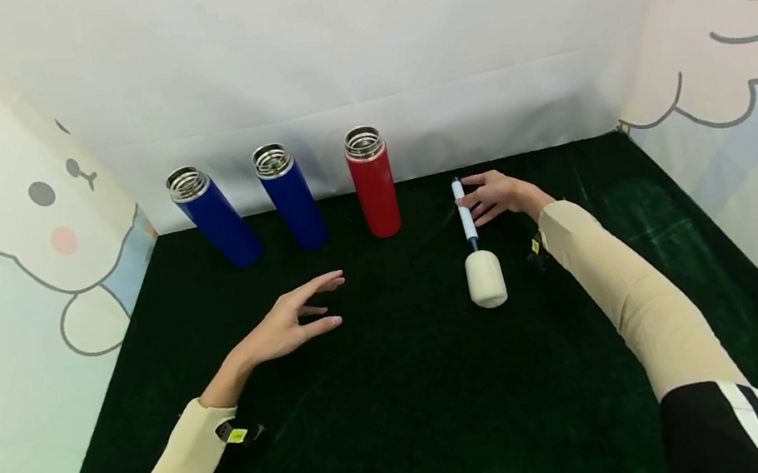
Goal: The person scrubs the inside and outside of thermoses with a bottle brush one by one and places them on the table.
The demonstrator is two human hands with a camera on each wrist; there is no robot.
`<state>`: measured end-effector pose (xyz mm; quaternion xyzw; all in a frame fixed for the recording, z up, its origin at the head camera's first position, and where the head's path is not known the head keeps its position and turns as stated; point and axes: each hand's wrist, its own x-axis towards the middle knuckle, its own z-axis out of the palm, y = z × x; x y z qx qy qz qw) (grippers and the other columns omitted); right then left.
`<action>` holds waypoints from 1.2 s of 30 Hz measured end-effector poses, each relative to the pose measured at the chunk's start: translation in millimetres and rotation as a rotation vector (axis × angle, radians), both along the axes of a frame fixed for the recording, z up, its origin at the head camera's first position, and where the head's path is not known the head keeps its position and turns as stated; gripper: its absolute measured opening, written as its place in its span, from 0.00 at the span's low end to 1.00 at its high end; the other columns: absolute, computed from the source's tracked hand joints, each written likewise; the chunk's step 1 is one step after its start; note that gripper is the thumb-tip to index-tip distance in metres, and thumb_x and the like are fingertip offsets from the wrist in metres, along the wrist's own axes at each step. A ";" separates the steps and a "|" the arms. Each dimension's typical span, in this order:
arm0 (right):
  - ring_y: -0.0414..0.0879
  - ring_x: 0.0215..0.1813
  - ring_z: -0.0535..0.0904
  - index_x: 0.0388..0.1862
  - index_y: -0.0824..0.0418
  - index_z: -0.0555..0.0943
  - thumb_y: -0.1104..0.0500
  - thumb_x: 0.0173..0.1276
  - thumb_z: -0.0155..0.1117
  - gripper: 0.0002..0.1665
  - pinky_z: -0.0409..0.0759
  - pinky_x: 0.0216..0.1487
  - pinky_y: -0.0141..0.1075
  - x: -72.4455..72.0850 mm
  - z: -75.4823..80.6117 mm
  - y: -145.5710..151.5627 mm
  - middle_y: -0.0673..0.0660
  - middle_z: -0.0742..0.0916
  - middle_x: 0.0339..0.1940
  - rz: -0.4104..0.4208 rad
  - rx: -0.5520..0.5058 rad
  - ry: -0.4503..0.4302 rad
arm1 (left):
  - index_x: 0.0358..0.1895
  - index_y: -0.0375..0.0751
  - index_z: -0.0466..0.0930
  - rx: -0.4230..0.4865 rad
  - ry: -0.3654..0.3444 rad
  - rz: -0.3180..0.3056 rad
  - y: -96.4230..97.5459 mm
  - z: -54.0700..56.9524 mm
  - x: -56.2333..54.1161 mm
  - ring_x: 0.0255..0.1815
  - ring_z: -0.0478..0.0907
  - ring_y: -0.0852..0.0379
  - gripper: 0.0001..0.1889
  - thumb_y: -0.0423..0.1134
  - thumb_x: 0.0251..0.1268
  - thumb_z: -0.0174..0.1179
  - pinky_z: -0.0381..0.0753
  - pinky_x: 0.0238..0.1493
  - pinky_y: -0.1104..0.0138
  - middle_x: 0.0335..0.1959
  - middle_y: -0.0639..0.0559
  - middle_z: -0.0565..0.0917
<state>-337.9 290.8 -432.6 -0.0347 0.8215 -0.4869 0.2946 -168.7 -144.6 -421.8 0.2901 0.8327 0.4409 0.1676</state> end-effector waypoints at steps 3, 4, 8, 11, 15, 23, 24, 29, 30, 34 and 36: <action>0.40 0.47 0.85 0.85 0.60 0.45 0.51 0.80 0.58 0.46 0.88 0.53 0.43 2.4 -0.6 5.3 0.70 0.76 0.71 0.020 0.019 0.033 | 0.80 0.54 0.58 -0.001 -0.004 0.000 -1.6 0.0 -0.8 0.79 0.64 0.47 0.35 0.42 0.73 0.62 0.77 0.69 0.49 0.80 0.48 0.65; 0.41 0.48 0.85 0.85 0.61 0.45 0.52 0.80 0.58 0.47 0.88 0.54 0.43 3.2 -0.8 7.4 0.69 0.78 0.69 0.031 0.023 0.042 | 0.80 0.53 0.58 -0.002 -0.004 -0.002 -2.0 0.0 -1.2 0.79 0.64 0.48 0.36 0.42 0.73 0.62 0.76 0.70 0.49 0.80 0.48 0.64; 0.42 0.49 0.86 0.84 0.63 0.47 0.54 0.78 0.60 0.46 0.88 0.53 0.43 6.5 -1.6 14.5 0.66 0.83 0.64 0.068 0.028 0.064 | 0.80 0.51 0.57 0.004 -0.005 0.001 -4.9 -2.1 -3.8 0.79 0.64 0.45 0.37 0.41 0.73 0.62 0.76 0.69 0.46 0.80 0.43 0.64; 0.46 0.52 0.86 0.84 0.65 0.49 0.55 0.79 0.59 0.44 0.88 0.54 0.44 11.9 0.5 18.7 0.70 0.81 0.66 0.102 0.039 0.080 | 0.80 0.51 0.57 0.016 -0.010 0.006 -6.7 -3.3 -5.9 0.79 0.63 0.44 0.37 0.41 0.73 0.62 0.75 0.70 0.45 0.80 0.42 0.63; 0.56 0.58 0.85 0.83 0.66 0.52 0.55 0.81 0.56 0.41 0.87 0.54 0.46 25.2 7.8 23.5 0.75 0.76 0.70 0.147 0.093 0.125 | 0.81 0.51 0.56 0.023 -0.015 0.007 -10.4 -2.5 -7.1 0.80 0.62 0.46 0.37 0.41 0.73 0.62 0.71 0.73 0.45 0.80 0.42 0.63; 0.64 0.71 0.75 0.84 0.56 0.55 0.50 0.79 0.59 0.41 0.80 0.66 0.54 61.6 25.5 32.7 0.70 0.75 0.74 0.160 0.122 0.305 | 0.81 0.57 0.54 0.067 -0.044 0.054 -23.7 -2.5 -7.4 0.83 0.57 0.49 0.37 0.42 0.74 0.62 0.63 0.78 0.45 0.81 0.43 0.61; 0.64 0.73 0.73 0.84 0.53 0.55 0.50 0.79 0.59 0.41 0.77 0.68 0.57 65.6 27.2 33.1 0.68 0.74 0.75 0.156 0.107 0.327 | 0.82 0.58 0.54 0.080 -0.047 0.060 -25.7 -3.7 -7.4 0.83 0.57 0.49 0.38 0.42 0.74 0.62 0.63 0.78 0.45 0.82 0.43 0.61; 0.63 0.79 0.65 0.85 0.47 0.52 0.53 0.77 0.62 0.44 0.69 0.73 0.60 82.0 33.9 32.0 0.62 0.68 0.81 0.160 0.063 0.411 | 0.82 0.62 0.52 0.115 -0.045 0.096 -34.9 -5.4 -5.3 0.84 0.53 0.49 0.37 0.42 0.76 0.59 0.58 0.81 0.44 0.83 0.48 0.60; 0.62 0.80 0.64 0.85 0.46 0.52 0.54 0.77 0.62 0.44 0.69 0.73 0.59 84.0 34.3 32.2 0.62 0.67 0.81 0.165 0.059 0.417 | 0.82 0.61 0.51 0.120 -0.042 0.104 -36.5 -4.7 -5.2 0.84 0.52 0.49 0.36 0.42 0.78 0.58 0.56 0.81 0.44 0.83 0.49 0.59; 0.62 0.82 0.60 0.85 0.47 0.50 0.56 0.78 0.62 0.45 0.68 0.73 0.58 89.7 34.1 36.4 0.62 0.63 0.83 0.186 0.053 0.425 | 0.83 0.61 0.48 0.123 -0.046 0.155 -44.4 -1.7 -6.8 0.85 0.48 0.47 0.34 0.45 0.81 0.51 0.49 0.82 0.41 0.84 0.50 0.56; 0.63 0.82 0.58 0.86 0.48 0.49 0.56 0.78 0.61 0.46 0.65 0.75 0.61 91.9 31.9 40.6 0.62 0.61 0.84 0.187 0.057 0.428 | 0.83 0.61 0.46 0.092 -0.027 0.186 -49.4 -1.4 -8.1 0.86 0.45 0.46 0.35 0.47 0.81 0.51 0.45 0.82 0.39 0.85 0.50 0.52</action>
